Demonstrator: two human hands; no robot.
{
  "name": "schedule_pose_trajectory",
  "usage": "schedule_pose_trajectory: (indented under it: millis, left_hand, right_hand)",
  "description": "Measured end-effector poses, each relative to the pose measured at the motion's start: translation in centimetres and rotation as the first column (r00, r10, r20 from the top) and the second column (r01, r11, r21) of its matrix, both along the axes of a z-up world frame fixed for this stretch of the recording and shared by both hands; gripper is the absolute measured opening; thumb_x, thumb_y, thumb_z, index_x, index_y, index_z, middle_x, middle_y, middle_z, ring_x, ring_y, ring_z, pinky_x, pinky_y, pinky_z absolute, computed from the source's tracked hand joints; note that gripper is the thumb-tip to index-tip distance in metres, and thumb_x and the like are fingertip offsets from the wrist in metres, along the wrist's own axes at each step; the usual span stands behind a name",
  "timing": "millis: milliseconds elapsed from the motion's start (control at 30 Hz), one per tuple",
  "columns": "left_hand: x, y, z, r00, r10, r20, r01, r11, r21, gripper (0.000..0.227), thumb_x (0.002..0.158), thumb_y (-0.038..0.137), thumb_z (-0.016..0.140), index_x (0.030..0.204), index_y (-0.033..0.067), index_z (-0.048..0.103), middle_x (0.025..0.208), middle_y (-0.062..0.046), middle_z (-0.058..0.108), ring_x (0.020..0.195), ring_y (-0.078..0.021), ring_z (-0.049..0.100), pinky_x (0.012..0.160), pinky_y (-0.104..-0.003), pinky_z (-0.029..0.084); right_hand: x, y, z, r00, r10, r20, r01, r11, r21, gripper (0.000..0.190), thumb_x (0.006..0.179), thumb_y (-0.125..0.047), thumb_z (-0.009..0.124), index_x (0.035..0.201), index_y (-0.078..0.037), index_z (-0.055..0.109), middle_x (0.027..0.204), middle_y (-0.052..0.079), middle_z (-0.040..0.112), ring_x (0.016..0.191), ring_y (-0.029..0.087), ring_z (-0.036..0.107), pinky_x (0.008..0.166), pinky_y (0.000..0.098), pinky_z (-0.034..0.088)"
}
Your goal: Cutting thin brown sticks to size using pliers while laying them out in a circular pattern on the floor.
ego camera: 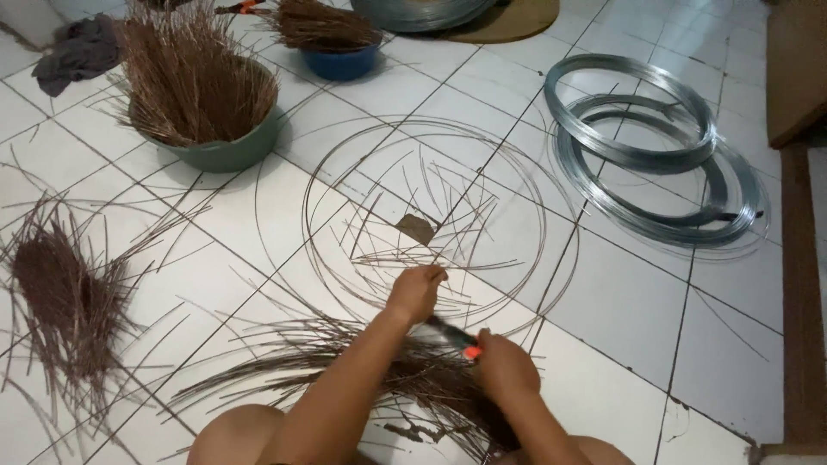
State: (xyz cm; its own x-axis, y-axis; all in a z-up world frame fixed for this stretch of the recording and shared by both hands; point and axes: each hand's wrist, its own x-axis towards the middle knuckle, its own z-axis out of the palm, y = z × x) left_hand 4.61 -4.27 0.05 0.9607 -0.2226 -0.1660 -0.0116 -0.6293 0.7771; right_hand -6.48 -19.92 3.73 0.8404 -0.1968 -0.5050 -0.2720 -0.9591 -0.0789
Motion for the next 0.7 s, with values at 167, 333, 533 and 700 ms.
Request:
schedule_pose_trajectory:
  millis: [167, 333, 533, 700]
  left_hand:
    - [-1.3, 3.3, 1.8, 0.996, -0.030, -0.087, 0.028, 0.999, -0.021, 0.041, 0.101, 0.035, 0.049, 0.129, 0.0121, 0.070, 0.130, -0.004, 0.071, 0.116, -0.0233, 0.067, 0.103, -0.036, 0.051]
    - [-4.9, 5.5, 3.6, 0.982, -0.097, -0.162, 0.101, 0.995, 0.017, 0.037, 0.105, 0.034, 0.048, 0.126, 0.0152, 0.071, 0.131, 0.000, 0.072, 0.116, -0.0193, 0.070, 0.105, -0.035, 0.053]
    - [-7.7, 8.3, 2.5, 0.966, -0.023, -0.257, 0.042, 0.997, 0.068, 0.032, 0.103, 0.031, 0.053, 0.124, 0.0188, 0.074, 0.106, 0.003, 0.080, 0.071, -0.0129, 0.069, 0.074, -0.030, 0.054]
    - [-7.6, 9.0, 0.3, 0.986, -0.077, -0.145, 0.093, 0.990, 0.109, 0.032, 0.101, 0.026, 0.053, 0.123, 0.0165, 0.074, 0.123, 0.001, 0.075, 0.106, -0.0193, 0.072, 0.097, -0.035, 0.055]
  right_hand:
    - [1.2, -4.5, -3.7, 0.974, -0.218, 0.058, 0.185, 0.919, 0.349, 0.027, 0.093, -0.040, 0.061, 0.104, -0.017, 0.069, 0.089, 0.004, 0.073, 0.084, 0.021, 0.069, 0.075, 0.0332, 0.050]
    - [1.3, -4.2, -1.8, 0.913, -0.406, -0.040, 0.356, 0.746, 0.562, 0.030, 0.098, -0.040, 0.061, 0.106, -0.013, 0.072, 0.096, 0.007, 0.076, 0.092, 0.022, 0.070, 0.082, 0.0361, 0.051]
    - [1.5, -3.9, -1.9, 0.928, -0.365, -0.070, 0.339, 0.753, 0.564, 0.032, 0.095, -0.041, 0.064, 0.105, -0.012, 0.074, 0.095, 0.007, 0.076, 0.094, 0.021, 0.071, 0.082, 0.0344, 0.049]
    - [1.4, -3.8, -1.9, 0.951, -0.299, -0.072, 0.294, 0.816, 0.497, 0.031, 0.096, -0.040, 0.064, 0.103, -0.012, 0.073, 0.088, 0.004, 0.073, 0.087, 0.018, 0.069, 0.079, 0.0319, 0.049]
